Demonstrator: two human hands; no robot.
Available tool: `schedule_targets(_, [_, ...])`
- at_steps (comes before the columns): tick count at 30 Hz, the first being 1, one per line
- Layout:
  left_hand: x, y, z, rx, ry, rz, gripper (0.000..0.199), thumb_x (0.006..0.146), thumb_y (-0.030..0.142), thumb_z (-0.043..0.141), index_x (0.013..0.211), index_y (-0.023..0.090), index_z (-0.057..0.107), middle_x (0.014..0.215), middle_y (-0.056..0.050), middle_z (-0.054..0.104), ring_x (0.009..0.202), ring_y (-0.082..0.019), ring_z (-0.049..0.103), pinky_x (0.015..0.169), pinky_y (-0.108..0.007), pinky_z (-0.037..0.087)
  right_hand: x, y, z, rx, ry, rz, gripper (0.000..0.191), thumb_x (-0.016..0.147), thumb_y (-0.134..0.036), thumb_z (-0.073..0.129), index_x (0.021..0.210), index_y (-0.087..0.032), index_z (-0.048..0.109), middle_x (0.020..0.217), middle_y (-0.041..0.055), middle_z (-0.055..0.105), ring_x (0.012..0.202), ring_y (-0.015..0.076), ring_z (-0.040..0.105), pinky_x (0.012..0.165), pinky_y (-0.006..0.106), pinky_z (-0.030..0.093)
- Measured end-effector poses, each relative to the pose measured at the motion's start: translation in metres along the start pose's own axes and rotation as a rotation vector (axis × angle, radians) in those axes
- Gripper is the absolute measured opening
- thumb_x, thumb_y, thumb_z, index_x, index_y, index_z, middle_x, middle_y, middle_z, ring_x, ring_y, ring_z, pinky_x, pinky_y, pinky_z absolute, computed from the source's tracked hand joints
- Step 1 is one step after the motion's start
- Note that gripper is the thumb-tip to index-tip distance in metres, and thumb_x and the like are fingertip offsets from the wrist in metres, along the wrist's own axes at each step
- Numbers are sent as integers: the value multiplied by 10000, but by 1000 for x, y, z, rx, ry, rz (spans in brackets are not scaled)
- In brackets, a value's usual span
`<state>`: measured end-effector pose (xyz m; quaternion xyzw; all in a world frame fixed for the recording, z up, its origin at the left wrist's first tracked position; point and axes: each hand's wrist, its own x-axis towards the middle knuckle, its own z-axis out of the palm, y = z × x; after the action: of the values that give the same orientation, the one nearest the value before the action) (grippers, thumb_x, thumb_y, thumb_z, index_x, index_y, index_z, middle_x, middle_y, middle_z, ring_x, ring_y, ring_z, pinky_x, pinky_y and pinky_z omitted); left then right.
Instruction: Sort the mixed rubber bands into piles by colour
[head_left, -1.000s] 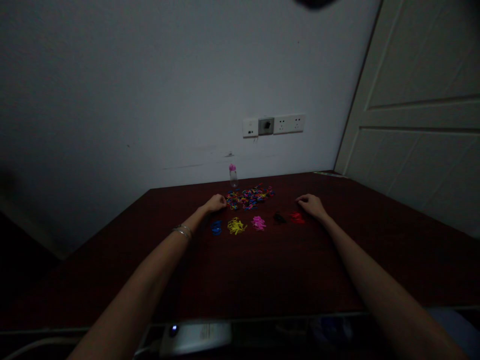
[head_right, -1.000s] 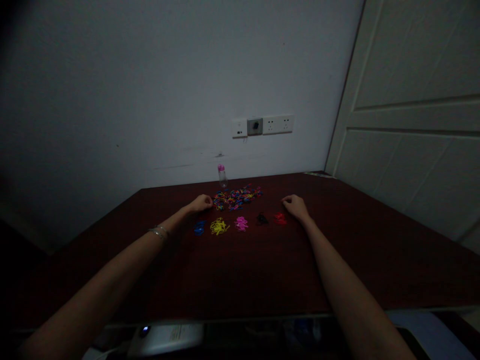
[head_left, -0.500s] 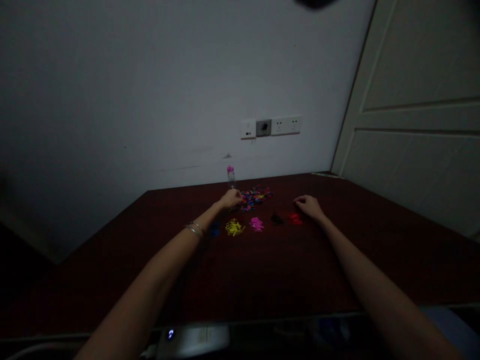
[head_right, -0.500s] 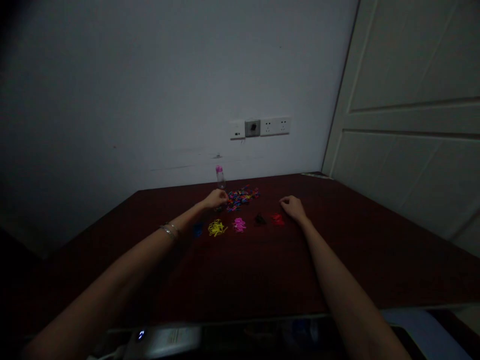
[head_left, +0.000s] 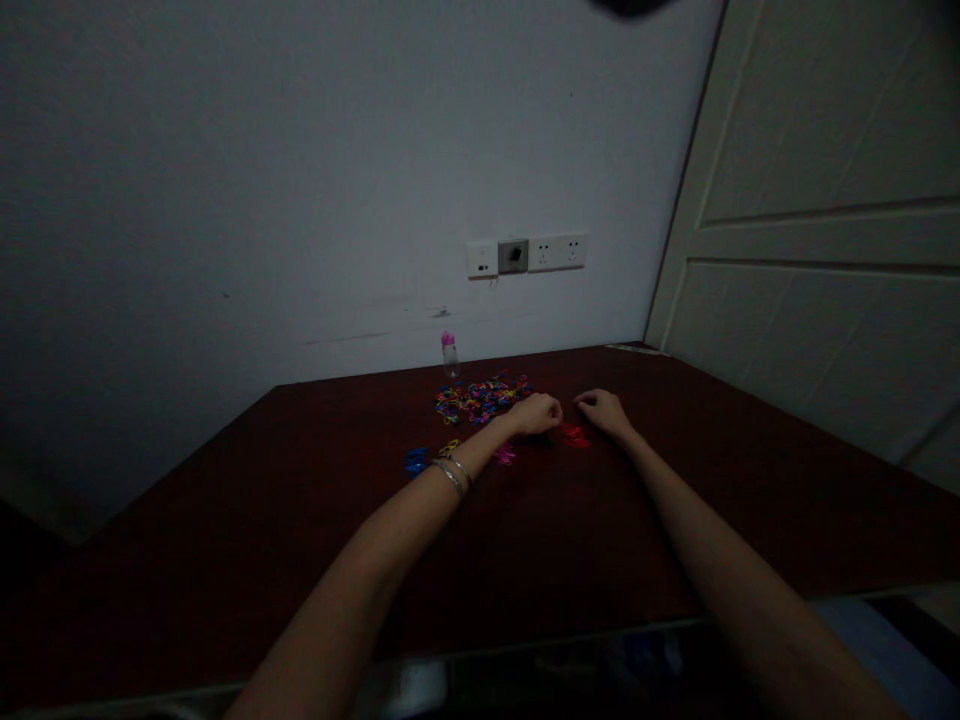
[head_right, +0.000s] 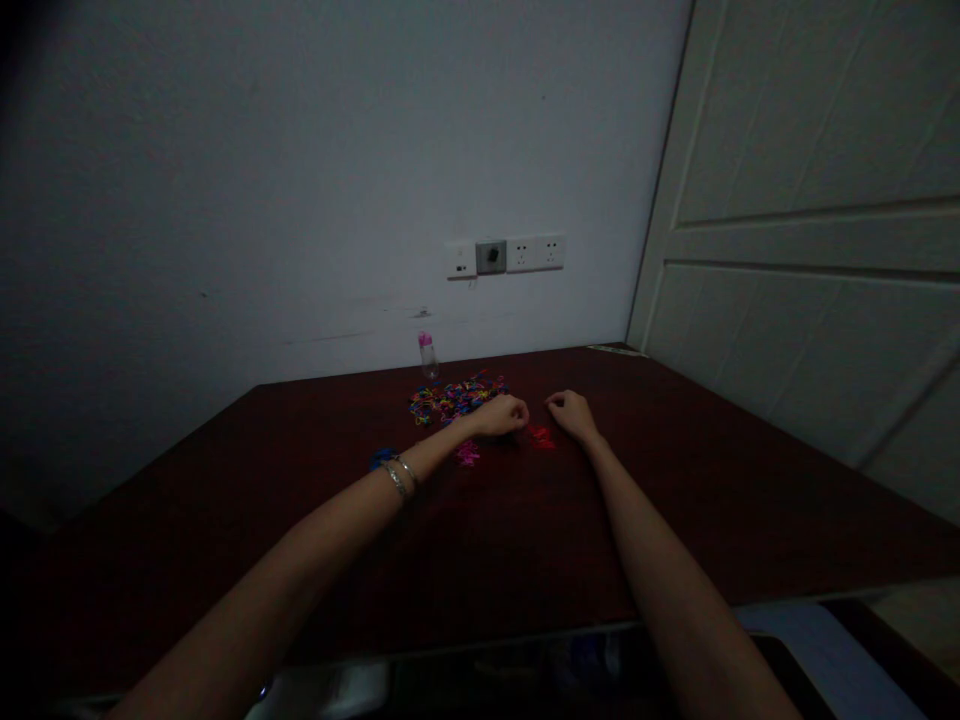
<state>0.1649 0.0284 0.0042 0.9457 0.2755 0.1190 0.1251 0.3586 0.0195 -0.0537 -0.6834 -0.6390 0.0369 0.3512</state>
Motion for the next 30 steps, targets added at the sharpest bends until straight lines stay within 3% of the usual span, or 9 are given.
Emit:
schedule_targets(7, [1,-3,-1,-87,61,11,179,724,168,540,837,124,671,720,-36,630,623,-100,533,625,-201,414,0,3,1,-23,-1,4,269,744,-229,482,885,-166,702,982,68,680,926,172,613,853,245,431])
schedule_targets(12, [-21,-44,-22,-96,182,-89,238,746,209,513,900,112,667,796,-48,646,700,-121,554,664,-209,417,0,2,1,-23,0,7,274,743,-223,474,877,-157,704,971,73,680,926,179,612,860,257,430])
schedule_targets(18, [-80,-126,-54,-110,382,-463,280,753,266,478,840,96,682,778,-57,661,707,-142,568,662,-221,419,0,3,3,-35,0,-3,272,744,-213,475,883,-160,703,968,71,677,924,181,609,861,266,428])
schedule_targets(22, [-127,-170,-67,-147,587,-787,289,759,272,452,794,91,674,766,-73,667,731,-161,583,644,-218,414,1,4,4,-37,0,6,267,740,-216,481,879,-163,702,968,75,669,915,186,607,846,268,433])
schedule_targets(25, [-155,-190,-70,-119,700,-949,272,750,249,447,776,94,668,800,-97,672,765,-182,593,656,-229,410,1,3,4,-40,-2,0,261,735,-218,488,873,-164,702,970,80,662,915,188,603,845,274,433])
schedule_targets(30, [-178,-202,-65,-116,745,-974,251,743,260,440,707,119,644,772,-86,667,763,-184,598,656,-220,403,1,2,4,-46,1,-10,250,736,-216,491,865,-169,700,949,71,663,910,177,603,850,265,431])
